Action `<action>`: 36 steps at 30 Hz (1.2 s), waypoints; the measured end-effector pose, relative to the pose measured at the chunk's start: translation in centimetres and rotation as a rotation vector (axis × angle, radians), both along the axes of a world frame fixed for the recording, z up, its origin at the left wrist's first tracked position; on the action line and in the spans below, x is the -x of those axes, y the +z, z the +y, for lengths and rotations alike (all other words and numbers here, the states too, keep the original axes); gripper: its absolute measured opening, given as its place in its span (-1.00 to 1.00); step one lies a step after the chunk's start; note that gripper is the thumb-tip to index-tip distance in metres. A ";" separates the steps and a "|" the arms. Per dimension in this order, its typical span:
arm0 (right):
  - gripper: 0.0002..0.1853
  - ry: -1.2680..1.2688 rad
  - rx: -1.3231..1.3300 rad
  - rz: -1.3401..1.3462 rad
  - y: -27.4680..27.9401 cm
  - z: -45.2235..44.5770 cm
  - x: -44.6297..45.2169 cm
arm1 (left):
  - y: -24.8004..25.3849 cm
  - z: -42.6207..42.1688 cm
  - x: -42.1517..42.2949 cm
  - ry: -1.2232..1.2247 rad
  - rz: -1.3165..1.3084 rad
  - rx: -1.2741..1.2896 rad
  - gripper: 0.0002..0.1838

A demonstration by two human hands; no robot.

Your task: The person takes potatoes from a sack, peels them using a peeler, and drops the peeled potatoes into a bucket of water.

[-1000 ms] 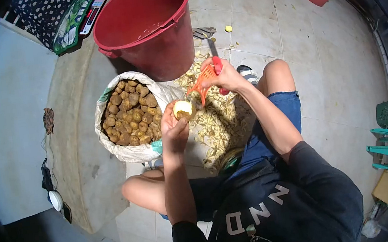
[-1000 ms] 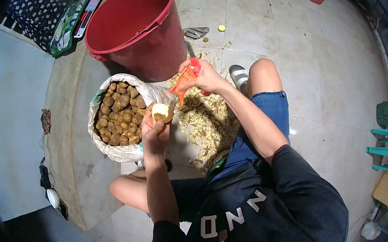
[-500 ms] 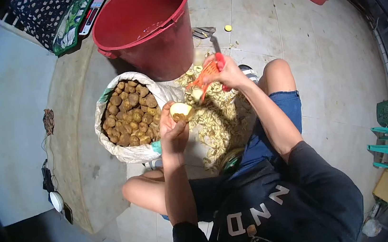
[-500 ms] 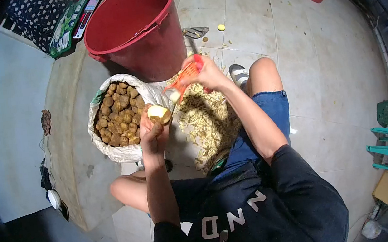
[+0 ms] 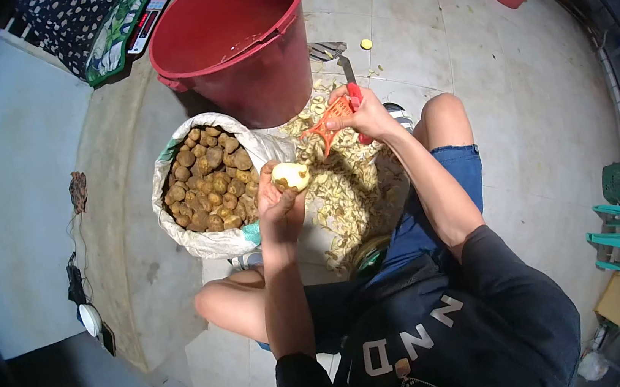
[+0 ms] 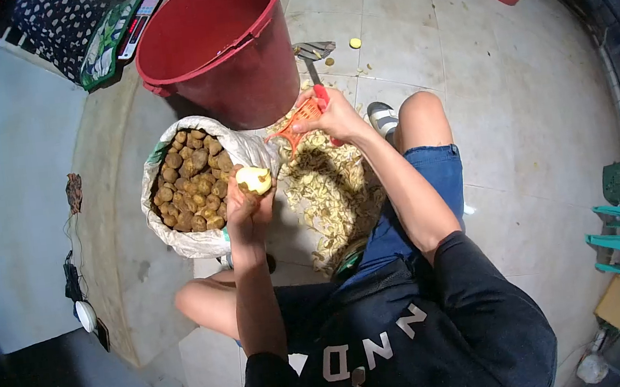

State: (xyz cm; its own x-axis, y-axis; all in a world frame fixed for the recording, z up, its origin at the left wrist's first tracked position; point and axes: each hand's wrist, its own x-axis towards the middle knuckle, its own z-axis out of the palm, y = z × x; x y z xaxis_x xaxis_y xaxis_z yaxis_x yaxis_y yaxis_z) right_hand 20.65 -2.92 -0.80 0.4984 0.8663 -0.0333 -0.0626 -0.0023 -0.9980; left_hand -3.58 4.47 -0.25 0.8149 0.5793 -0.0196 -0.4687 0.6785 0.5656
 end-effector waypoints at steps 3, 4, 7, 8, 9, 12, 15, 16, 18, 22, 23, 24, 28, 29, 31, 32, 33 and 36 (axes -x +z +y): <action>-0.55 0.157 -0.146 -0.154 2.5 -0.5 2.6 | -0.9 0.1 -0.4 0.087 0.137 -0.246 -0.31; -0.55 0.158 -0.144 -0.153 2.2 -0.4 2.2 | -0.6 -0.2 -0.5 0.089 0.138 -0.244 -0.31; -0.54 0.037 -0.007 -0.040 1.4 -0.2 0.4 | -0.3 -0.4 -0.3 0.059 0.046 -0.073 -0.35; -0.54 0.035 -0.009 -0.045 1.1 -0.2 0.4 | -0.4 -0.2 -0.5 0.057 0.041 -0.076 -0.35; -0.54 0.098 -0.094 0.009 2.1 -0.3 1.6 | -0.4 -0.2 -0.5 0.065 0.077 -0.121 -0.36; -0.54 0.134 -0.121 -0.197 2.0 -0.5 2.3 | -1.2 -0.2 -0.2 0.058 0.149 -0.270 -0.35; -0.54 -0.004 0.004 -0.029 -0.3 -0.1 0.0 | -0.3 -0.3 -0.3 0.052 0.072 -0.095 -0.35; -0.54 -0.005 0.003 -0.030 0.9 -0.1 0.8 | -0.3 -0.3 -0.4 0.057 0.068 -0.070 -0.34; -0.55 0.114 -0.146 -0.166 2.6 -0.5 2.9 | -0.6 -0.5 -0.5 0.063 0.066 -0.037 -0.34; -0.57 -0.041 -0.063 0.084 0.2 -0.1 0.3 | -0.4 -0.4 -0.2 0.046 0.040 -0.089 -0.35; -0.58 -0.019 -0.043 0.048 -0.1 -0.1 0.1 | -0.4 -0.3 -0.2 0.017 -0.025 -0.005 -0.38; -0.58 -0.019 -0.041 0.049 0.7 -0.3 0.9 | -0.5 -0.2 -0.3 0.017 -0.025 -0.004 -0.38; -0.60 0.078 -0.133 -0.237 2.0 -0.6 2.2 | -0.7 -0.4 -0.1 0.059 0.056 -0.090 -0.40; -0.59 0.031 -0.098 -0.078 1.4 -0.5 1.1 | -0.5 -0.3 0.0 0.044 -0.002 -0.015 -0.41; -0.55 -0.002 -0.065 0.053 2.3 -0.3 1.1 | -0.3 -0.2 -0.4 0.076 0.034 -0.048 -0.40; -0.54 0.057 -0.143 0.010 2.3 -0.5 2.0 | -0.5 -0.4 -0.4 0.111 0.078 -0.071 -0.38; -0.52 0.087 -0.136 -0.120 3.1 -0.6 2.9 | -0.6 -0.6 -0.5 0.111 0.080 -0.066 -0.38; -0.53 0.004 -0.105 0.032 1.7 -0.2 1.8 | -0.5 -0.8 -0.3 0.104 0.165 -0.213 -0.31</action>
